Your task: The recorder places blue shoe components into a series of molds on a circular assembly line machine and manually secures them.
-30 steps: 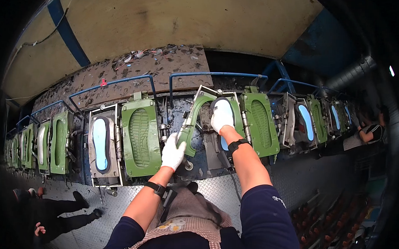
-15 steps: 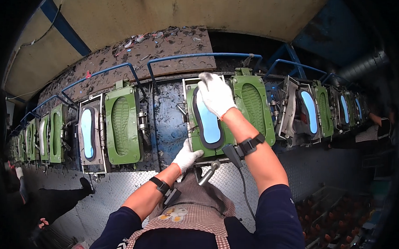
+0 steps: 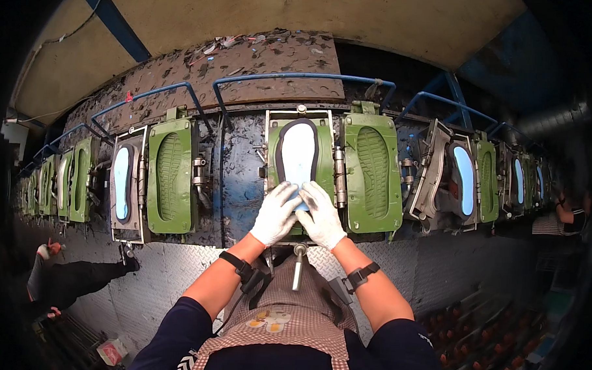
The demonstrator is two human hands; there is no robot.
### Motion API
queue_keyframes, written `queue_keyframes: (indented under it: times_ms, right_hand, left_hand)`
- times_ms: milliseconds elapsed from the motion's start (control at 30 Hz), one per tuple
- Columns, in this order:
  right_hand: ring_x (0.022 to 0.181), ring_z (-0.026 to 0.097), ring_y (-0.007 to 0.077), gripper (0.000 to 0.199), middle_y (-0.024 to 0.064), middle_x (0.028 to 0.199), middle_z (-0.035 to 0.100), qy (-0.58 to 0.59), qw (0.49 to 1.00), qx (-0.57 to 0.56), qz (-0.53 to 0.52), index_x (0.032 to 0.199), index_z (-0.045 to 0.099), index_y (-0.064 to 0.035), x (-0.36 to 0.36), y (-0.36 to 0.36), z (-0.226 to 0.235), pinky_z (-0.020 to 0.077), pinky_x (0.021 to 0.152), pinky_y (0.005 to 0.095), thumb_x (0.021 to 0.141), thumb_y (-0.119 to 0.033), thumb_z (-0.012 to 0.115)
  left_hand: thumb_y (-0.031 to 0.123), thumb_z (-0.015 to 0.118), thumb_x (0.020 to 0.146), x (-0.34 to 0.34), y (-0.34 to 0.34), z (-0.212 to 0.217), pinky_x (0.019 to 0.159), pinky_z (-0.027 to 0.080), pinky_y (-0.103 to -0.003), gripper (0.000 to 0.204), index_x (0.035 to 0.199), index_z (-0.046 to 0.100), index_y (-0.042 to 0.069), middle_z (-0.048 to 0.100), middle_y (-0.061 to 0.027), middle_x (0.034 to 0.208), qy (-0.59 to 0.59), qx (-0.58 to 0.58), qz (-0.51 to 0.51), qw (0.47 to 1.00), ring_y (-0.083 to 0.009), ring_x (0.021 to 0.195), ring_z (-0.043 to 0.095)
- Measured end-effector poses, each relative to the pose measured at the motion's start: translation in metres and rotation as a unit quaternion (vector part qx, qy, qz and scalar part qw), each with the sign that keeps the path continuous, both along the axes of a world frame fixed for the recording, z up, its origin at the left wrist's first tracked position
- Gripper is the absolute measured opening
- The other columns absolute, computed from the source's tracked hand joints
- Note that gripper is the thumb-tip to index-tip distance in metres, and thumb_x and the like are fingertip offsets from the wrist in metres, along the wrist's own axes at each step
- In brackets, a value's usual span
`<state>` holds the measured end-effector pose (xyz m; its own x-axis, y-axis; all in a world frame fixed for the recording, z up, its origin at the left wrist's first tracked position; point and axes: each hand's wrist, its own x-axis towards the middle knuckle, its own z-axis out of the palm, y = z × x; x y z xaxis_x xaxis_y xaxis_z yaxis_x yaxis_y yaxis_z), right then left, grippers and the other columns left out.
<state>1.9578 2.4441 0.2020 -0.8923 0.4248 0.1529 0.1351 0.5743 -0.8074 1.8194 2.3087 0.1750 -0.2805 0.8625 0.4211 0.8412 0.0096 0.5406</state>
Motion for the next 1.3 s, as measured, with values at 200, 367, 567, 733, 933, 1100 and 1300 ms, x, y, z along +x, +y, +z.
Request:
queue_keyframes:
  times_ms: [200, 367, 567, 733, 933, 1100, 1300]
  right_hand:
    - [0.100, 0.060, 0.0339, 0.025, 0.0126, 0.098, 0.067, -0.027, 0.985, 0.169, -0.002, 0.107, 0.070, -0.0047, -0.025, 0.037, 0.002, 0.0484, 0.090, 0.0445, 0.097, -0.026, 0.062]
    - [0.090, 0.059, 0.0340, 0.027, 0.0144, 0.090, 0.064, -0.026, 0.967, 0.251, 0.033, 0.093, 0.070, -0.0054, -0.015, 0.038, -0.017, 0.0478, 0.081, 0.0448, 0.100, -0.026, 0.055]
    - [0.089, 0.062, 0.0353, 0.032, 0.0168, 0.088, 0.067, -0.048, 0.993, 0.102, 0.039, 0.086, 0.071, -0.0023, -0.012, 0.032, 0.008, 0.0492, 0.082, 0.0464, 0.097, -0.029, 0.058]
    - [0.117, 0.059, 0.0352, 0.040, 0.0182, 0.114, 0.067, 0.051, 0.985, 0.037, -0.158, 0.110, 0.070, -0.0005, -0.106, 0.048, 0.016, 0.0461, 0.100, 0.0483, 0.096, -0.036, 0.058]
    - [0.134, 0.046, 0.0388, 0.042, 0.0220, 0.129, 0.056, -0.081, 0.935, 0.317, -0.135, 0.124, 0.063, 0.0004, -0.140, 0.055, 0.006, 0.0365, 0.115, 0.0500, 0.096, -0.030, 0.059]
    - [0.114, 0.055, 0.0354, 0.029, 0.0163, 0.110, 0.059, -0.101, 0.939, 0.293, -0.148, 0.105, 0.065, -0.0038, -0.159, 0.058, 0.015, 0.0466, 0.100, 0.0472, 0.094, -0.029, 0.060]
    - [0.103, 0.060, 0.0323, 0.025, 0.0134, 0.101, 0.061, -0.110, 0.919, 0.346, -0.157, 0.098, 0.066, -0.0059, -0.167, 0.060, 0.013, 0.0509, 0.092, 0.0452, 0.094, -0.030, 0.060]
  left_hand:
    - [0.016, 0.074, 0.088, 0.011, 0.026, 0.006, 0.094, 0.053, -0.042, 0.018, 0.101, 0.073, 0.004, 0.072, -0.0129, 0.102, -0.196, 0.077, 0.150, 0.966, -0.0328, 0.103, 0.068]
    - [0.013, 0.068, 0.095, 0.024, 0.019, 0.018, 0.084, 0.053, -0.039, 0.015, 0.104, 0.072, 0.002, 0.069, -0.0150, 0.096, -0.251, -0.025, 0.174, 0.952, -0.0319, 0.091, 0.068]
    - [0.015, 0.076, 0.082, 0.010, -0.004, 0.019, 0.101, 0.050, -0.049, 0.032, 0.111, 0.070, 0.002, 0.069, -0.0178, 0.116, -0.078, 0.015, 0.028, 0.996, -0.0403, 0.111, 0.064]
    - [0.018, 0.082, 0.075, 0.016, 0.015, 0.021, 0.097, 0.051, -0.050, 0.042, 0.113, 0.070, 0.004, 0.064, -0.0154, 0.115, -0.040, -0.013, -0.019, 0.999, -0.0397, 0.112, 0.061]
    - [0.017, 0.083, 0.070, 0.001, 0.007, 0.009, 0.095, 0.051, -0.048, 0.052, 0.119, 0.070, 0.009, 0.062, -0.0122, 0.116, -0.019, -0.018, -0.083, 0.996, -0.0375, 0.115, 0.059]
    - [0.010, 0.078, 0.062, -0.006, 0.004, 0.007, 0.096, 0.050, -0.047, 0.066, 0.126, 0.066, 0.011, 0.061, -0.0101, 0.118, -0.022, -0.013, -0.110, 0.994, -0.0351, 0.116, 0.058]
    - [0.013, 0.075, 0.067, -0.009, 0.005, 0.004, 0.094, 0.050, -0.043, 0.055, 0.122, 0.067, 0.009, 0.061, -0.0091, 0.119, -0.008, -0.011, -0.106, 0.994, -0.0320, 0.117, 0.058]
